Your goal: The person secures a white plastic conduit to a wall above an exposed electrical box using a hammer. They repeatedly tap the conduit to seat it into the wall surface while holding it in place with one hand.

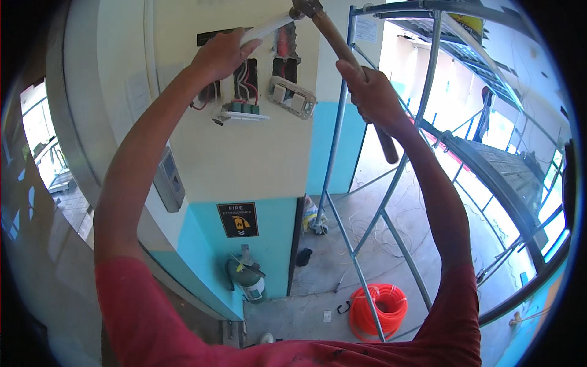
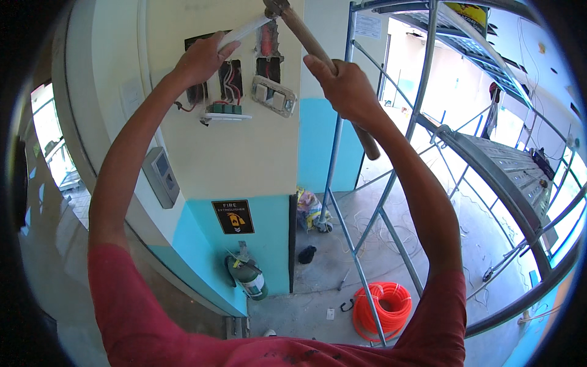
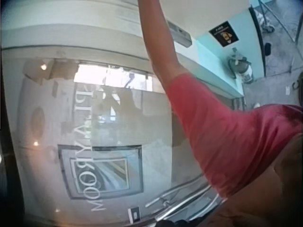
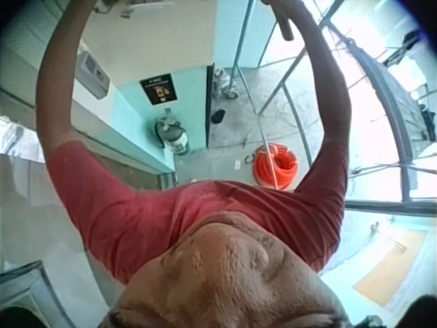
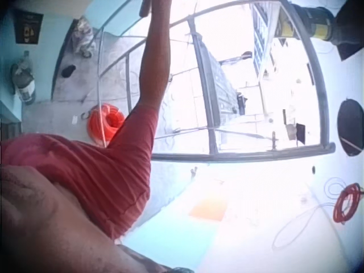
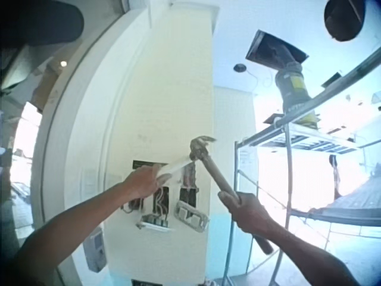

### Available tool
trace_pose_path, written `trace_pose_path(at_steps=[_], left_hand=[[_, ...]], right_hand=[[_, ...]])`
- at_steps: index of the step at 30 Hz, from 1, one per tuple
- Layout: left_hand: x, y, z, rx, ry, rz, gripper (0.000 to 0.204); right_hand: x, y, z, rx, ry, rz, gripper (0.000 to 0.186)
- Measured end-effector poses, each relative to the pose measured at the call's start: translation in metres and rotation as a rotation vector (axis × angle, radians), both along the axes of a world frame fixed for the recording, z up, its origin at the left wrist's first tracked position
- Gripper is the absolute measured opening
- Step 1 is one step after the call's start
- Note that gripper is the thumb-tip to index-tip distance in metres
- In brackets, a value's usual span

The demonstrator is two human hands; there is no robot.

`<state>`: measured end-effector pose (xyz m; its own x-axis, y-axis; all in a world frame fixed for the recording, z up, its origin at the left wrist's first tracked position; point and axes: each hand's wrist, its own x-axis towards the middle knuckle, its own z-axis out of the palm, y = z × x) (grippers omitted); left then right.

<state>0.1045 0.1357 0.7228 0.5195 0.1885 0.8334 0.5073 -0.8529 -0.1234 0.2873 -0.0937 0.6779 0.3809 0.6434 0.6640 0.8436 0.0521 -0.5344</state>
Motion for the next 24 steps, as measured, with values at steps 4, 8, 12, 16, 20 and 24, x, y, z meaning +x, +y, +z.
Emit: trace_pose_path(at_steps=[4,8,12,16,20,24], left_hand=[[-0.002,-0.001,0.008,-0.112,0.055,0.065,0.057],[0.003,-0.003,0.006,-0.079,0.026,0.021,0.054],[0.007,-0.002,0.001,-0.038,-0.019,0.021,0.051],[0.002,0.009,0.000,-0.038,0.001,0.004,0.050],[0.003,0.000,0.004,-0.138,0.052,0.056,0.056],[0.002,0.004,0.003,-0.051,0.013,-0.009,0.053]], right_hand=[[-0.022,-0.034,0.018,0.297,-0.184,0.117,0.059],[-0.012,-0.055,0.041,0.637,-0.340,0.781,0.050],[0.016,0.010,0.001,0.388,-0.285,0.172,0.056],[-0.013,-0.005,0.011,-0.006,0.141,0.051,0.058],[-0.016,-0.044,0.031,0.379,-0.160,0.170,0.049],[-0.010,-0.050,0.040,0.705,-0.382,0.718,0.045]])
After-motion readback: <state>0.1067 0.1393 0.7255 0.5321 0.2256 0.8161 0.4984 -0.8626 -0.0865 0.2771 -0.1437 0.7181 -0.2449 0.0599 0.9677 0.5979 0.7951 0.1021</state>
